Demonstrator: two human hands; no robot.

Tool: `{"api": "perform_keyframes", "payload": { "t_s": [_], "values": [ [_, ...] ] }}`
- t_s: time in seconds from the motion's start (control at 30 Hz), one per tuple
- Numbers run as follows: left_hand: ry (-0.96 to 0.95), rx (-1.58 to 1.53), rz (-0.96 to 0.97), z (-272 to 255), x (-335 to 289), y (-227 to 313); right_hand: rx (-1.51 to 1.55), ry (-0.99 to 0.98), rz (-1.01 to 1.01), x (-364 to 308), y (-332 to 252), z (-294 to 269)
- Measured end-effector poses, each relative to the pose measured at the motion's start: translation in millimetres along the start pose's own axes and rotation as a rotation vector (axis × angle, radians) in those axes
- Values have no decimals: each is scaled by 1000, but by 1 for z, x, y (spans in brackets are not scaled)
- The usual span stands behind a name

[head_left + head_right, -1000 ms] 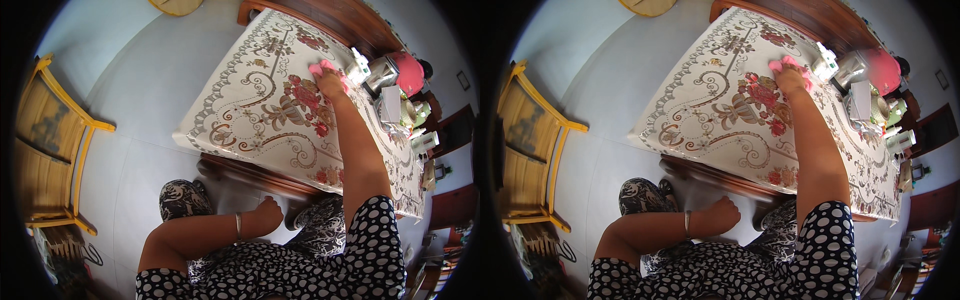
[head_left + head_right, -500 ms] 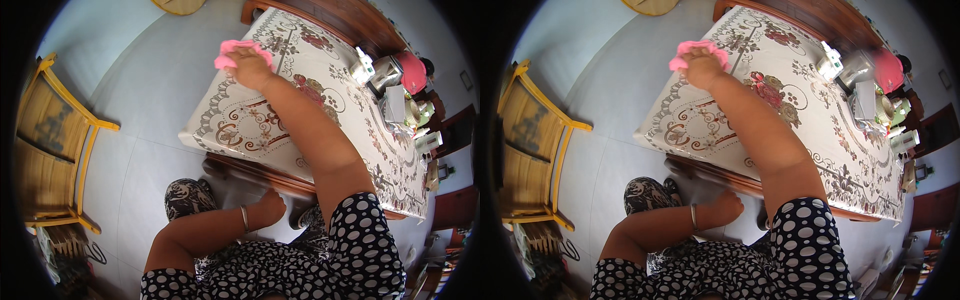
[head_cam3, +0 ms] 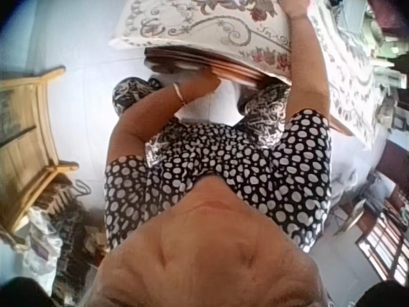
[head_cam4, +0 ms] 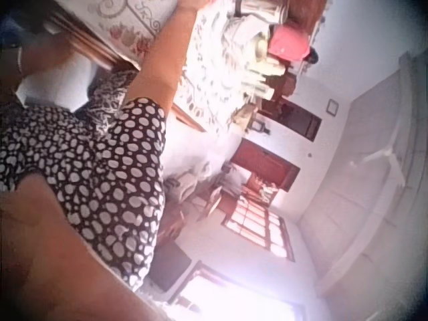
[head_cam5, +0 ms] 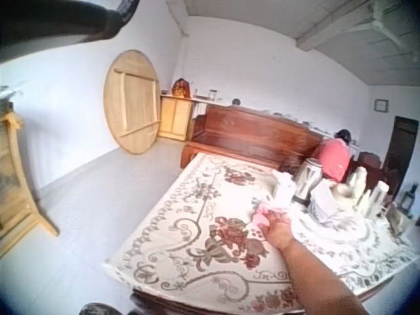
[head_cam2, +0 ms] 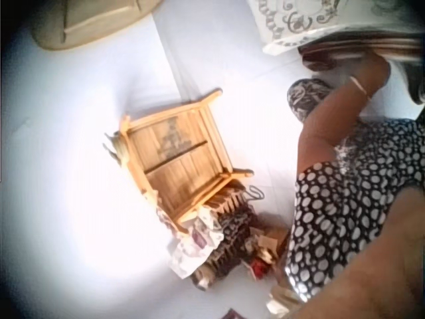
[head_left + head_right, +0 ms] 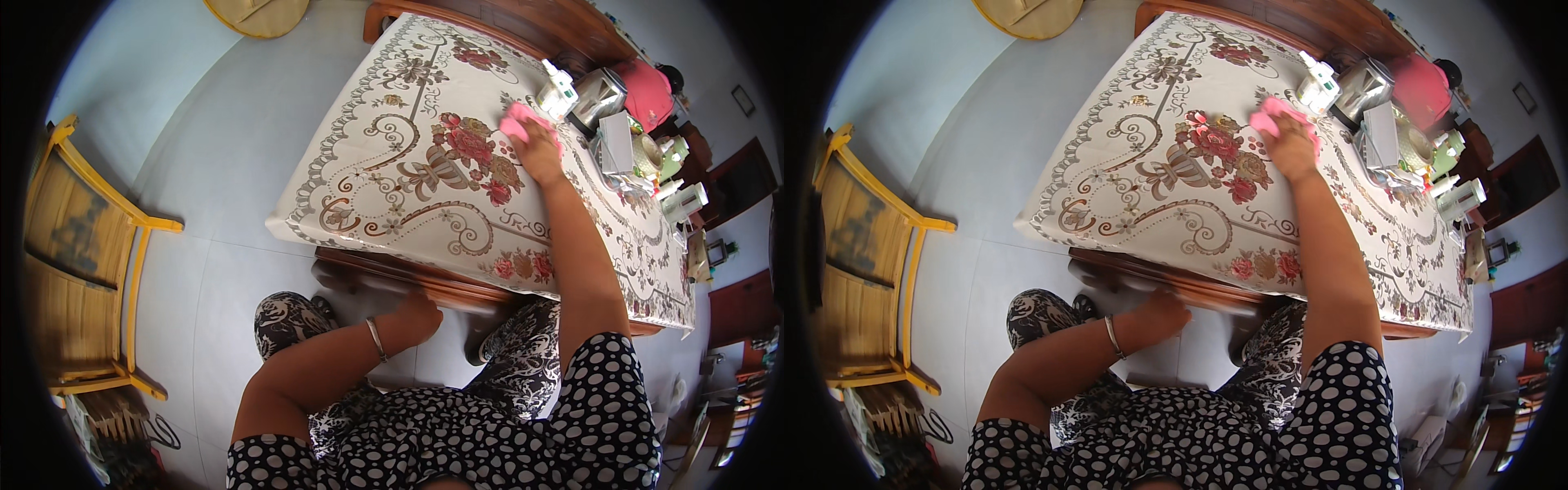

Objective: The person wipes a floral-patterned tablecloth on a wooden table using a pink cloth. The person systematically cleans the surface, moving the cloth in circular and sweeping motions across the table.

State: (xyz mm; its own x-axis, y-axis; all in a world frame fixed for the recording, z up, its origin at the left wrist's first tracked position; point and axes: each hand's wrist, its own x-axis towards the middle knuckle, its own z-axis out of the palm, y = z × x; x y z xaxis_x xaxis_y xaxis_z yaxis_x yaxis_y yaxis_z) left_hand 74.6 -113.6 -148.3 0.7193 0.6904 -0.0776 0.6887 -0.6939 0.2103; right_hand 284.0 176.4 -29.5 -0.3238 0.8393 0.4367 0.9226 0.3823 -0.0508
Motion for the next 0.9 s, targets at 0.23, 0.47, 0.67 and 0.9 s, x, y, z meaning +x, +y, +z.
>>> {"api": "perform_keyframes", "payload": {
  "t_s": [0.23,0.47,0.67,0.9],
  "values": [
    [-27,106,11,4,3,-4,-108,123,48,-116,98,-54],
    [-177,18,-24,3,-5,0,-162,-6,310,-233,142,-127],
    [-179,5,-14,-4,-8,7,-283,-58,507,-248,147,-136],
    [-36,4,39,-2,-12,7,8,-5,111,-177,37,-111]
  ]
}}
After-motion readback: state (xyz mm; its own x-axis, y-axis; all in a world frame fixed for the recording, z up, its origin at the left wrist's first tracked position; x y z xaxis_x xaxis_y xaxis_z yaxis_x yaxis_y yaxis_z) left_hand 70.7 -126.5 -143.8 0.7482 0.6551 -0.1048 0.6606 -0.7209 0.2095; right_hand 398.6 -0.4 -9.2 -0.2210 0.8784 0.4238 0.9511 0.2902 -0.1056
